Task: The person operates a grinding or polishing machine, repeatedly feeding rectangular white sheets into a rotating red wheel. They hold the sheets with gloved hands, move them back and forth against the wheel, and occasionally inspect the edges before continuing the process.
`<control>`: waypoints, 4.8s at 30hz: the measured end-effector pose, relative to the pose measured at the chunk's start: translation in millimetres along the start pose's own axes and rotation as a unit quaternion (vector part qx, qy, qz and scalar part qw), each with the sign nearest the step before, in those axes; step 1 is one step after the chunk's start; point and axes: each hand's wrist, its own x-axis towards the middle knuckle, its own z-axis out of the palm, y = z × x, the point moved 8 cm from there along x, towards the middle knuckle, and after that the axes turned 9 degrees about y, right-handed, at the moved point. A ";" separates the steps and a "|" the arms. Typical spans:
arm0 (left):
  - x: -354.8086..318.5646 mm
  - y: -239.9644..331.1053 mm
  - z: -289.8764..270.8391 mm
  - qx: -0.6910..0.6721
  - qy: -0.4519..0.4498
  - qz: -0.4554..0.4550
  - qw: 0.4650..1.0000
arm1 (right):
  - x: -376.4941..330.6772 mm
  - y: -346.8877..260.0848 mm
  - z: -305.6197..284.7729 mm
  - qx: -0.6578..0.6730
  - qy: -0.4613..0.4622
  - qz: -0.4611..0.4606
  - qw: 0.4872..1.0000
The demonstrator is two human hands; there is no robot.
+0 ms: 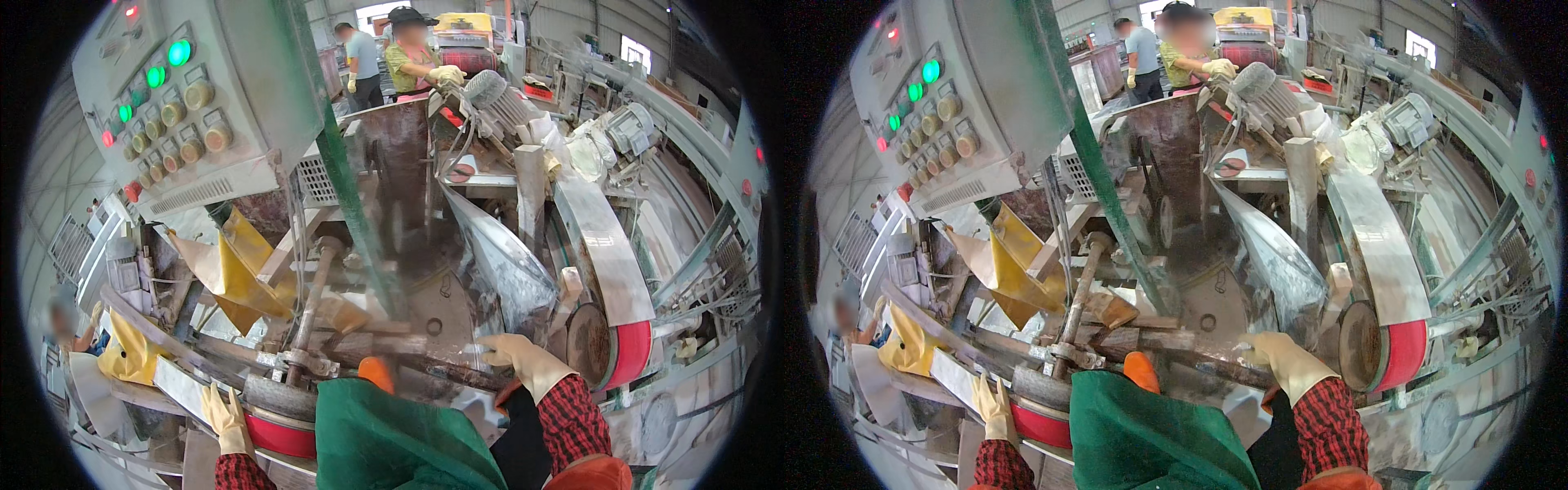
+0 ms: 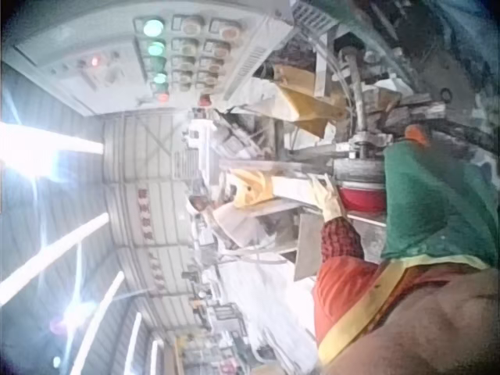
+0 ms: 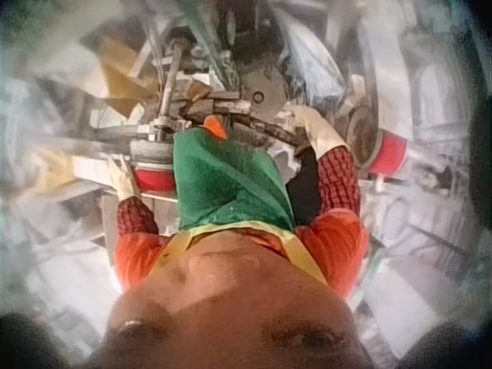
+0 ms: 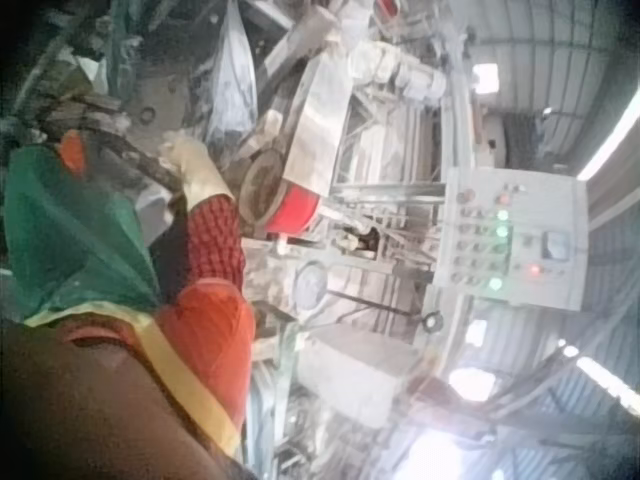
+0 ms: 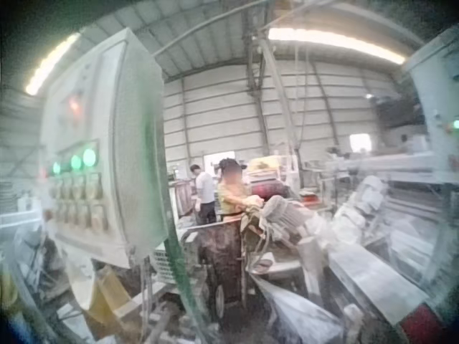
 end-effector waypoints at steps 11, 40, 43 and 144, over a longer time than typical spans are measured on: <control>-5.3 30.2 -47.8 -0.084 -0.147 -0.160 0.973 | -4.8 -29.8 -24.0 -0.026 0.025 0.047 0.998; 22.9 282.6 -96.1 -0.444 -0.440 -0.089 0.775 | 31.7 -64.9 -24.7 0.205 0.205 -0.088 0.953; 18.0 372.1 -62.0 -0.448 -0.446 0.115 0.766 | 31.8 -102.7 -46.2 0.454 0.167 -0.058 0.873; -121.1 537.6 8.7 -0.448 -0.647 0.132 0.602 | -251.0 172.4 -141.4 0.373 0.784 0.250 0.429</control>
